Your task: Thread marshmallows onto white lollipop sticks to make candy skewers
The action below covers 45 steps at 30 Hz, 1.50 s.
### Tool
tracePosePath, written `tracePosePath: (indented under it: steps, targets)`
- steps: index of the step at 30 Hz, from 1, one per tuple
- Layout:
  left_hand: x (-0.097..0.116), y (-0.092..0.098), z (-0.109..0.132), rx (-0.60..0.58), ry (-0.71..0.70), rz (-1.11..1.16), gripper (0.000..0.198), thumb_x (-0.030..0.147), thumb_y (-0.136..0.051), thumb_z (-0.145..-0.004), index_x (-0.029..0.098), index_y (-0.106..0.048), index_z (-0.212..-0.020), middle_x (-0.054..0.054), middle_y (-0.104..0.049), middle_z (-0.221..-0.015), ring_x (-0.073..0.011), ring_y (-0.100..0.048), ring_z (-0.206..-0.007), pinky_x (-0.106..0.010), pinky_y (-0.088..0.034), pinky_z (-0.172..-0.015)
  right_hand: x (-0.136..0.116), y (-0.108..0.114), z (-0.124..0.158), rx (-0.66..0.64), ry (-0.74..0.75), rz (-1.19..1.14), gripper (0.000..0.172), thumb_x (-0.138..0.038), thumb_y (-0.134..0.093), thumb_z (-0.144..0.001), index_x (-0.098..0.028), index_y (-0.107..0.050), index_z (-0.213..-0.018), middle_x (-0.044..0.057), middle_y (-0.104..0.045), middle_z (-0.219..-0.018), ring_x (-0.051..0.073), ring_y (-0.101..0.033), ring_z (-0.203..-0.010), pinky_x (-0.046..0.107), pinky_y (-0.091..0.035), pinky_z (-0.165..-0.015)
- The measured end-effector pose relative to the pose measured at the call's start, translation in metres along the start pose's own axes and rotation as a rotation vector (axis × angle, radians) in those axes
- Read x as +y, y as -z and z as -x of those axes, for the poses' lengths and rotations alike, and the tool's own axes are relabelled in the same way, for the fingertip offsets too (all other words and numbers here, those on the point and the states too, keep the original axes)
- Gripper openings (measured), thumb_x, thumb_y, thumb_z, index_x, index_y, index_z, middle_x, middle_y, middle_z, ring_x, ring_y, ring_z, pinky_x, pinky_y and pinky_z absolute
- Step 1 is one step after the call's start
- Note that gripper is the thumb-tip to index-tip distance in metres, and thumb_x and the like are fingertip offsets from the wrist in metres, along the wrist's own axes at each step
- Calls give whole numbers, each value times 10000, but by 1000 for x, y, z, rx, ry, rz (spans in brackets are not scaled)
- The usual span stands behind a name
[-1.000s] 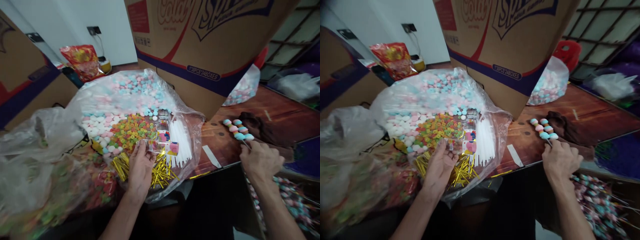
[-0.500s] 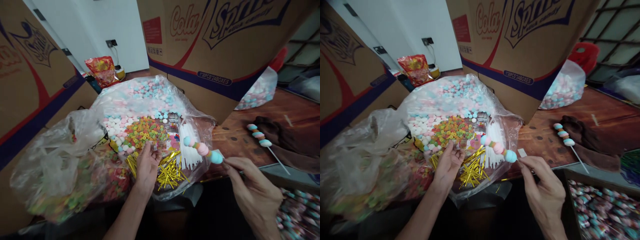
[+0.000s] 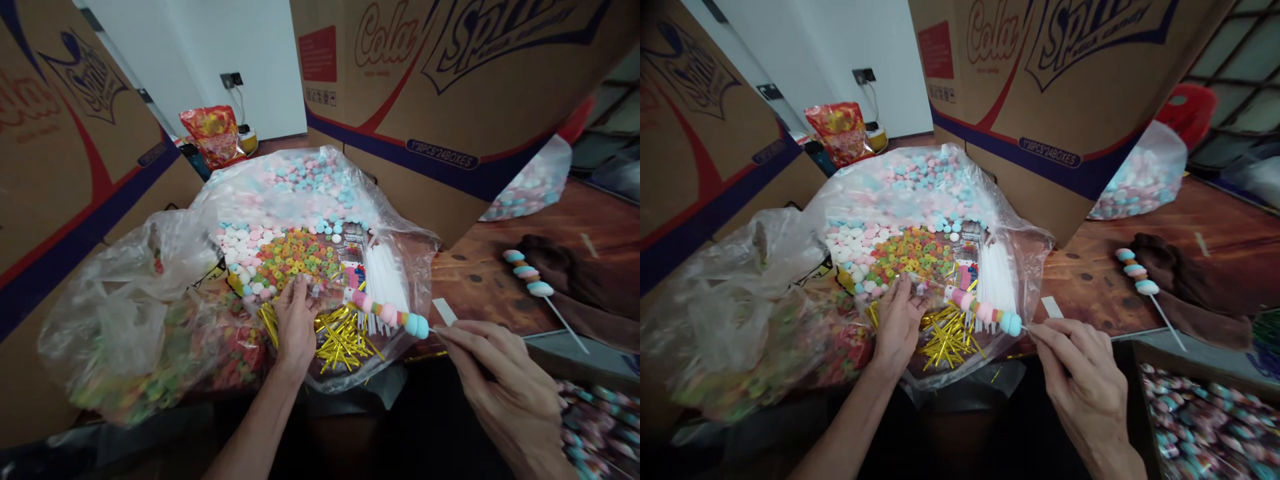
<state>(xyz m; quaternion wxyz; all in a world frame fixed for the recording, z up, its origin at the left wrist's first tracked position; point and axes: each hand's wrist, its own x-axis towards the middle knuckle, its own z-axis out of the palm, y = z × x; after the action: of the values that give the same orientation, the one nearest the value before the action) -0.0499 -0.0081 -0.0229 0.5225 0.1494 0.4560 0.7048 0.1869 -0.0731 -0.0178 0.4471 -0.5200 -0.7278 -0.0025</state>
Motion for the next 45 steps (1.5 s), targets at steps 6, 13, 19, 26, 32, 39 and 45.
tracePosePath:
  steps: [6,13,19,26,32,39,45]
  targets:
    - [-6,-3,6,-54,-125,-109,286,417,-778,-734,174,-640,-796,20,-637,-758,-95,-615,-674,-193,-515,-622,-12,-17,2,-50,-109,-246,131,-144,-623,-896,-227,-701,-960,17,-631,-821,148,-626,-721,264,-509,-645]
    - [-13,-2,5,-89,-108,-90,286,425,-772,-739,176,-642,-787,-3,-653,-777,-110,-622,-692,-187,-517,-598,-23,-30,-2,-68,-119,-323,177,-123,-623,-884,-236,-723,-976,-2,-576,-729,123,-574,-622,226,-487,-556]
    - [-18,-6,10,-142,-47,-89,311,462,-740,-769,188,-638,-874,-21,-672,-818,-128,-646,-720,-222,-524,-659,-36,-44,0,-57,-105,-307,158,-102,-592,-898,-195,-708,-953,19,-593,-753,128,-596,-651,229,-504,-601]
    - [-14,-19,24,-200,164,7,340,456,-728,-788,163,-564,-846,-21,-667,-772,-122,-629,-667,-233,-502,-626,-50,-68,8,-67,-76,-299,155,-61,-572,-904,-161,-683,-943,-3,-496,-691,109,-494,-581,227,-438,-539]
    - [-16,-25,44,-266,243,52,307,418,-722,-805,170,-541,-811,0,-631,-742,-119,-617,-701,-227,-476,-649,-67,-86,4,22,-106,-254,183,-63,-516,-924,-160,-671,-921,17,-525,-723,122,-531,-625,230,-462,-575]
    - [-8,-14,36,-272,237,69,278,364,-754,-786,166,-583,-878,-7,-641,-831,-94,-599,-717,-202,-444,-624,-56,-56,10,-274,-367,-505,94,-202,-598,-919,-197,-685,-885,5,-659,-747,133,-621,-664,207,-487,-612]
    - [-12,-9,48,-300,279,11,307,411,-749,-772,154,-617,-876,-33,-660,-832,-122,-615,-729,-237,-480,-667,-65,-73,13,-240,-500,-545,195,-282,-584,-915,-183,-617,-750,2,-593,-677,138,-545,-616,229,-442,-577]
